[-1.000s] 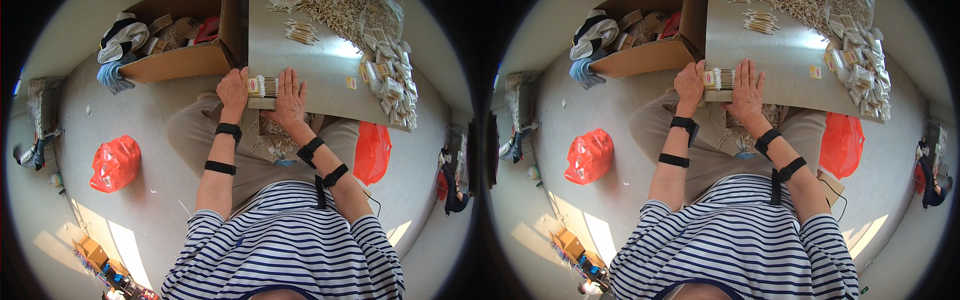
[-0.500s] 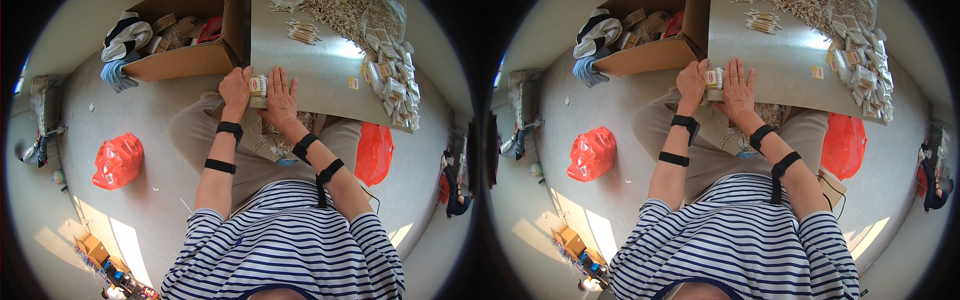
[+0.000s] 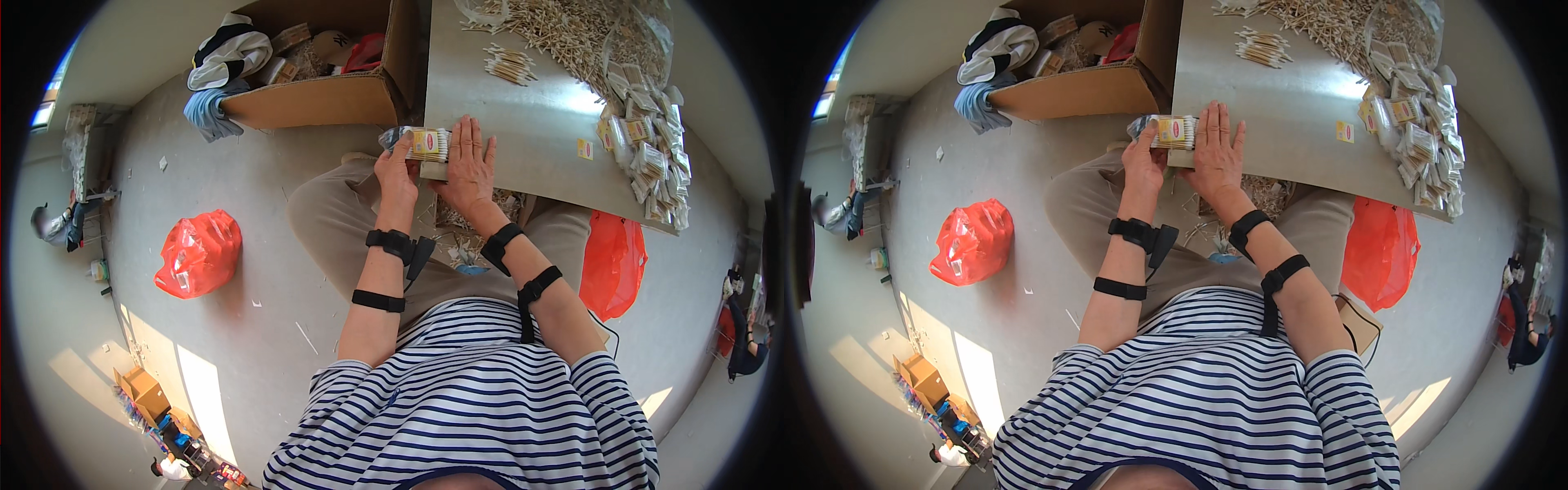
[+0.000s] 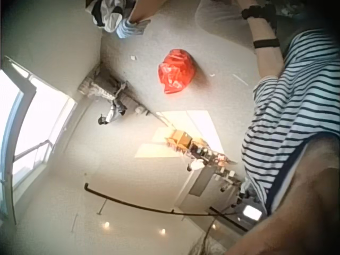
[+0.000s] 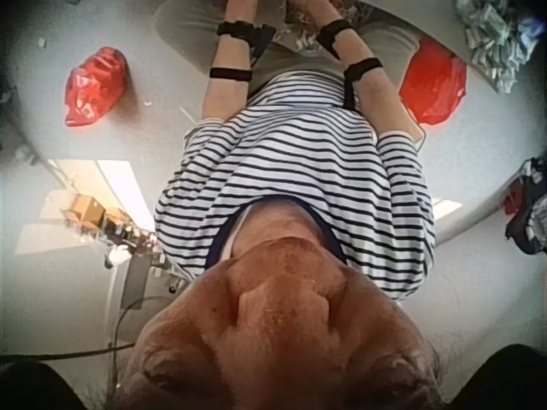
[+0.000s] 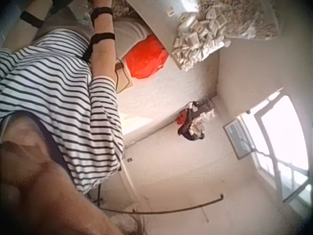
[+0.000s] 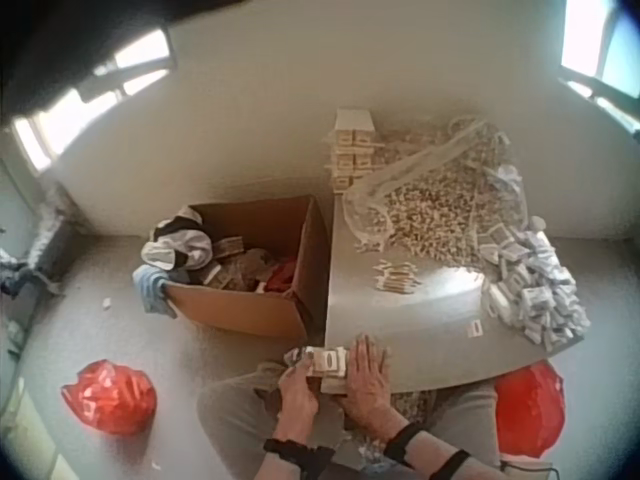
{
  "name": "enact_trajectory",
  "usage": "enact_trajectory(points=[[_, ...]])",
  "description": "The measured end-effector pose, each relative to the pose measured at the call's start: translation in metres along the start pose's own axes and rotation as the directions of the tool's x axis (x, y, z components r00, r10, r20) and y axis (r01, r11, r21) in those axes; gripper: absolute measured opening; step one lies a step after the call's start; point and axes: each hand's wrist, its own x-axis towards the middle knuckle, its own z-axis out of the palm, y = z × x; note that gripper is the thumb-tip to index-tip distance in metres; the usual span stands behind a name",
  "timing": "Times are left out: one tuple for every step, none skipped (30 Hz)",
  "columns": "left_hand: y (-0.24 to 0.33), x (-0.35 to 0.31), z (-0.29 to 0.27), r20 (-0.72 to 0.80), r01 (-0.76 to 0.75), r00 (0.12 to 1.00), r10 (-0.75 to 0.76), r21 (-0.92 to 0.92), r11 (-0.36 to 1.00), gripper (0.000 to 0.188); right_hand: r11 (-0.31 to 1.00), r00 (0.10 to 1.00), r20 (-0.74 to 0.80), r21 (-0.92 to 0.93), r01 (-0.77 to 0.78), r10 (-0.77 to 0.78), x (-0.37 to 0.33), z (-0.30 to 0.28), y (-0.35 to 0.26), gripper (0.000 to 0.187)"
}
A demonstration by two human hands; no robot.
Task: Packaging bundles of toothpicks or small sticks into plastic bags.
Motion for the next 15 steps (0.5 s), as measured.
enact_trajectory(points=[[-0.002, 0.005, 0.004, 0.026, -0.040, 0.999, 0.044, -0.142, 0.989, 0.036, 1.000, 1.000, -0.007, -0.002, -0.001, 0.001, 0.001, 0.001, 0.000, 0.130], [-0.002, 0.009, 0.006, 0.045, -0.075, 0.995, 0.091, -0.282, 0.957, 0.039, 1.000, 1.000, -0.008, -0.002, 0.001, -0.001, 0.001, 0.001, 0.000, 0.130], [-0.002, 0.011, 0.002, 0.044, -0.077, 0.995, 0.093, -0.283, 0.956, 0.039, 1.000, 1.000, -0.017, -0.009, 0.007, -0.007, 0.001, 0.002, -0.001, 0.129], [-0.002, 0.011, -0.001, 0.025, -0.021, 0.999, 0.033, -0.375, 0.927, 0.039, 1.000, 1.000, -0.024, -0.017, 0.009, -0.009, 0.000, 0.002, 0.000, 0.128], [-0.002, 0.010, -0.003, 0.011, 0.031, 1.000, -0.029, -0.463, 0.886, 0.040, 1.000, 1.000, -0.023, -0.018, 0.008, -0.008, 0.000, 0.003, 0.001, 0.128], [-0.005, 0.009, -0.005, 0.011, 0.033, 0.999, -0.031, -0.464, 0.885, 0.040, 1.000, 1.000, -0.018, -0.014, 0.004, -0.004, 0.000, 0.003, 0.002, 0.128], [-0.007, 0.004, -0.005, 0.013, 0.048, 0.999, -0.048, -0.461, 0.886, 0.040, 1.000, 1.000, -0.012, -0.009, 0.001, -0.001, 0.000, 0.004, 0.002, 0.128], [-0.009, 0.000, -0.004, 0.014, 0.064, 0.998, -0.065, -0.458, 0.887, 0.041, 1.000, 1.000, -0.010, -0.010, 0.002, -0.002, 0.000, 0.005, 0.002, 0.128], [-0.012, -0.002, -0.001, 0.013, 0.065, 0.998, -0.066, -0.459, 0.886, 0.041, 1.000, 1.000, -0.024, 0.002, -0.001, 0.001, 0.000, 0.005, 0.003, 0.126], [-0.016, -0.005, 0.003, 0.039, 0.023, 0.999, -0.007, -0.429, 0.903, 0.039, 1.000, 0.999, -0.039, 0.014, -0.002, 0.003, 0.000, 0.005, 0.002, 0.124], [-0.018, -0.006, 0.005, 0.067, -0.021, 0.996, 0.051, -0.399, 0.917, 0.037, 1.000, 0.999, -0.037, 0.013, -0.001, 0.002, 0.001, 0.006, 0.002, 0.124], [-0.016, -0.003, 0.005, 0.066, -0.020, 0.997, 0.050, -0.400, 0.916, 0.037, 1.000, 0.999, -0.037, -0.003, 0.001, -0.001, 0.001, 0.006, 0.001, 0.123], [-0.011, 0.003, 0.006, 0.066, -0.025, 0.996, 0.055, -0.383, 0.924, 0.036, 1.000, 0.999, -0.036, -0.019, 0.003, -0.004, 0.002, 0.007, 0.001, 0.122], [-0.008, 0.008, 0.006, 0.065, -0.031, 0.996, 0.059, -0.364, 0.931, 0.034, 1.000, 0.999, -0.035, -0.020, 0.005, -0.005, 0.001, 0.007, 0.000, 0.122], [-0.007, 0.011, 0.006, 0.064, -0.031, 0.996, 0.058, -0.366, 0.930, 0.034, 1.000, 0.999, -0.037, -0.011, 0.011, -0.011, 0.001, 0.007, 0.000, 0.121]])
